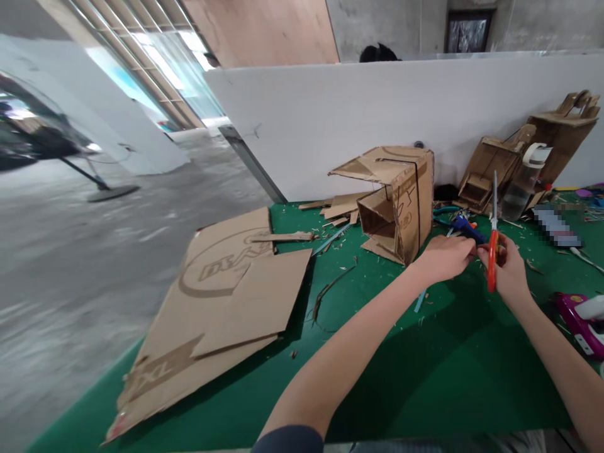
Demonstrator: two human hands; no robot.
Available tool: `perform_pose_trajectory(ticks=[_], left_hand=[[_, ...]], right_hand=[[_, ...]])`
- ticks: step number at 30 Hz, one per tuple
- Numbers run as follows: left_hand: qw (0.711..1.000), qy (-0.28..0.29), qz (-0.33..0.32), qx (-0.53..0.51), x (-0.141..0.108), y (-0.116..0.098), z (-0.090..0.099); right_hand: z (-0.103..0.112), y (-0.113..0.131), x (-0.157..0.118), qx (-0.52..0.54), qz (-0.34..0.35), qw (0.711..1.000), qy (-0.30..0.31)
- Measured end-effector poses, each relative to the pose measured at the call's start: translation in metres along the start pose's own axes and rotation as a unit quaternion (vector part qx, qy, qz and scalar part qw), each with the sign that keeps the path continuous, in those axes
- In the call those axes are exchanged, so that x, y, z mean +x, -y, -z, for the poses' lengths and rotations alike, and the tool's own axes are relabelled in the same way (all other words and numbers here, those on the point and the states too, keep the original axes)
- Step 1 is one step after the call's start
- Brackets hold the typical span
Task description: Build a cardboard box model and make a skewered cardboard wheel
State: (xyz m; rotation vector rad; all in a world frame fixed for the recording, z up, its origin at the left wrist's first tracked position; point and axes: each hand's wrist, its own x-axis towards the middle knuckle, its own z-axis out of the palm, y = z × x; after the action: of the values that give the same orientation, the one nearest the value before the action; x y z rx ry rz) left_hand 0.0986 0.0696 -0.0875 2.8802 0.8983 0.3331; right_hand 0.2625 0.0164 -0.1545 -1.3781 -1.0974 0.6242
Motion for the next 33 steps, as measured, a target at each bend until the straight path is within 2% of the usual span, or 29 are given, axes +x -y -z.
perform_pose_trajectory(ticks=[3, 6, 10, 12, 18, 21, 23, 25, 27, 30, 33], left_hand=[[0.998, 0.004, 0.028, -0.064, -0.012, 0.001, 0.0], [0.986, -0.002, 0.088, -0.142, -0.02, 0.001, -0.011], [0.95, -0.015, 0.19, -0.246, -0.028, -0.004, -0.027], [0.942, -0.021, 0.21, -0.261, -0.03, -0.007, -0.031], [0.951, -0.023, 0.218, -0.216, -0.033, -0.007, -0.039], [0.968, -0.082, 0.178, -0.155, -0.039, -0.004, -0.041], [0.976, -0.121, 0.118, -0.136, -0.041, -0.002, -0.039], [0.978, -0.136, 0.058, -0.15, -0.04, -0.002, -0.034], [0.977, -0.117, 0.019, -0.177, -0.036, -0.004, -0.029], [0.975, -0.067, 0.01, -0.213, -0.031, -0.006, -0.025], [0.955, -0.067, 0.018, -0.29, -0.034, -0.006, -0.029]], right_hand=[[-0.009, 0.0, -0.004, 0.044, -0.021, 0.999, 0.024], [-0.016, -0.003, -0.008, 0.072, -0.048, 0.995, 0.043], [-0.019, -0.008, -0.008, 0.069, -0.044, 0.997, -0.006], [-0.018, -0.007, -0.006, 0.071, -0.05, 0.996, -0.024], [-0.01, 0.007, -0.002, 0.126, -0.098, 0.986, -0.037], [-0.003, 0.014, -0.001, 0.152, -0.084, 0.984, -0.047], [0.0, 0.017, -0.003, 0.185, -0.079, 0.979, -0.043], [-0.001, 0.021, -0.006, 0.214, -0.078, 0.974, -0.018], [-0.003, 0.025, -0.01, 0.227, -0.078, 0.97, 0.025], [-0.007, 0.028, -0.014, 0.222, -0.074, 0.969, 0.081], [-0.008, 0.027, -0.013, 0.219, -0.053, 0.97, 0.089]])
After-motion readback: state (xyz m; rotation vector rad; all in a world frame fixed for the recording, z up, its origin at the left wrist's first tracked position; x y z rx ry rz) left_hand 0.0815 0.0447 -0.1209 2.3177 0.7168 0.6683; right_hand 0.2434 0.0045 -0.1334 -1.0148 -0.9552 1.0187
